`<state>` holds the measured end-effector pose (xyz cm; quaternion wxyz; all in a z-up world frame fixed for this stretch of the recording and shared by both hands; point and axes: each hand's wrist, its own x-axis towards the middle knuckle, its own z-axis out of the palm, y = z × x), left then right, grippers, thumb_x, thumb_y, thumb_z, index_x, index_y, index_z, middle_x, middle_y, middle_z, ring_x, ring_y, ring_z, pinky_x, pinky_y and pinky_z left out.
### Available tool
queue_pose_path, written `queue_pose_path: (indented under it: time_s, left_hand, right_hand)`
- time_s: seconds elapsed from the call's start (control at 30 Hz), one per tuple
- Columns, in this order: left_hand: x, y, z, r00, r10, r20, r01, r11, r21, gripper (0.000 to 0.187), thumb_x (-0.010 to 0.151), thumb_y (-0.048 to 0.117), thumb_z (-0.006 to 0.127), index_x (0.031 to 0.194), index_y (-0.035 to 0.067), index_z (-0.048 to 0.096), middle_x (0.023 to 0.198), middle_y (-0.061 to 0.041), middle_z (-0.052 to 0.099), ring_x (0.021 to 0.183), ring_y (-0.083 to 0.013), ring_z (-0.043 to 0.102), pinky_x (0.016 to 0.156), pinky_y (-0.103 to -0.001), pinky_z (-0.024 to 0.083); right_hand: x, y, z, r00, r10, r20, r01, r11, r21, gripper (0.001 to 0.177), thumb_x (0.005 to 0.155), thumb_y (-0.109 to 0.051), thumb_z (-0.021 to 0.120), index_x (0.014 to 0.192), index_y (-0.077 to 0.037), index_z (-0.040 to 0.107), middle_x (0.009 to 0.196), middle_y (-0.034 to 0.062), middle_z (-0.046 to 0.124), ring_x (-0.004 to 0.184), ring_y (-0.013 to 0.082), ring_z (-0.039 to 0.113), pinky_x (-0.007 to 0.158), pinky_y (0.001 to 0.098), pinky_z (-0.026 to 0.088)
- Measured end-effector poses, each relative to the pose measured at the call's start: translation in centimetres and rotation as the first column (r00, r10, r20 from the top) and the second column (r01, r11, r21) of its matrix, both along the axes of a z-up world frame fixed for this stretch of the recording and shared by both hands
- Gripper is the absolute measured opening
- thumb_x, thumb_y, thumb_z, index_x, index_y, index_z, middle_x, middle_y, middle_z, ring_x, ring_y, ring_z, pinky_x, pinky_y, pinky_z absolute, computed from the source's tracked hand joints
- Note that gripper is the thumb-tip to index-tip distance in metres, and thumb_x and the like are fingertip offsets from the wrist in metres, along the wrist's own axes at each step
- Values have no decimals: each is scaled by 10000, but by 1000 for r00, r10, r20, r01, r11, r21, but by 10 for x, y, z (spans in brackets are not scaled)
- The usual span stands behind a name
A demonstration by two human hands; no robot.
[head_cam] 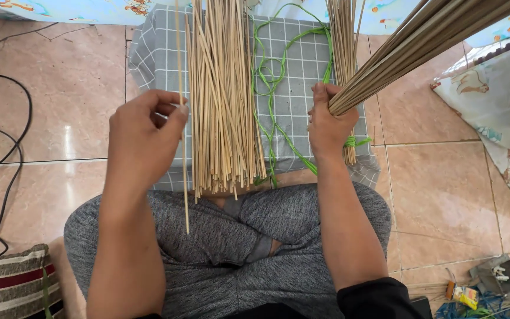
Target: The person is gathering thin bamboo sticks into bundles and securing them by tying green plastic strips around them.
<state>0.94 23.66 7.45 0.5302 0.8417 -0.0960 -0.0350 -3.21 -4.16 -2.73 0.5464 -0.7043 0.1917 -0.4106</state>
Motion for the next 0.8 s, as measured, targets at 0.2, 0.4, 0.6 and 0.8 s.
queue_pose_path:
  time_s: [0.2, 0.4, 0.6, 0.8]
  left_hand:
    - [-31, -27, 11, 976, -207, -72, 178, 939, -294, 248, 832, -22, 636, 1055, -75, 730, 773, -247, 673, 620, -265, 653, 513, -330, 466]
    - [-39, -62, -8, 932, -318, -171, 275, 932, -236, 210, 857, 51, 672, 1022, -39, 766, 754, -210, 712, 562, -240, 687, 450, -313, 476]
    - [-43, -66, -16, 879, -392, -272, 369, 920, -134, 193, 883, 83, 712, 1051, 19, 780, 740, -23, 670, 613, -95, 562, 535, -226, 477]
    - [-44, -70, -18, 848, -411, -335, 389, 911, -133, 195, 890, 89, 702, 1056, 23, 780, 755, -22, 682, 609, -92, 558, 520, -226, 466]
  right_hand:
    - [-12, -5, 22, 991, 130, 24, -130, 992, -4, 168, 1049, -187, 715, 968, -43, 742, 526, 64, 539, 452, 127, 551, 520, 247, 500]
    - [-21, -15, 27, 987, 148, 60, -150, 988, 30, 158, 1045, -192, 708, 1038, -42, 756, 520, 63, 538, 456, 117, 548, 497, 252, 483]
    - [-34, -24, 57, 977, 205, -63, -199, 976, 90, 411, 1007, -39, 682, 1406, -114, 625, 646, -47, 523, 524, 51, 495, 479, 204, 434]
    - [-31, -29, 53, 975, 197, -101, -191, 979, 67, 422, 992, -13, 671, 1398, -123, 641, 675, -39, 522, 541, 64, 525, 477, 208, 425]
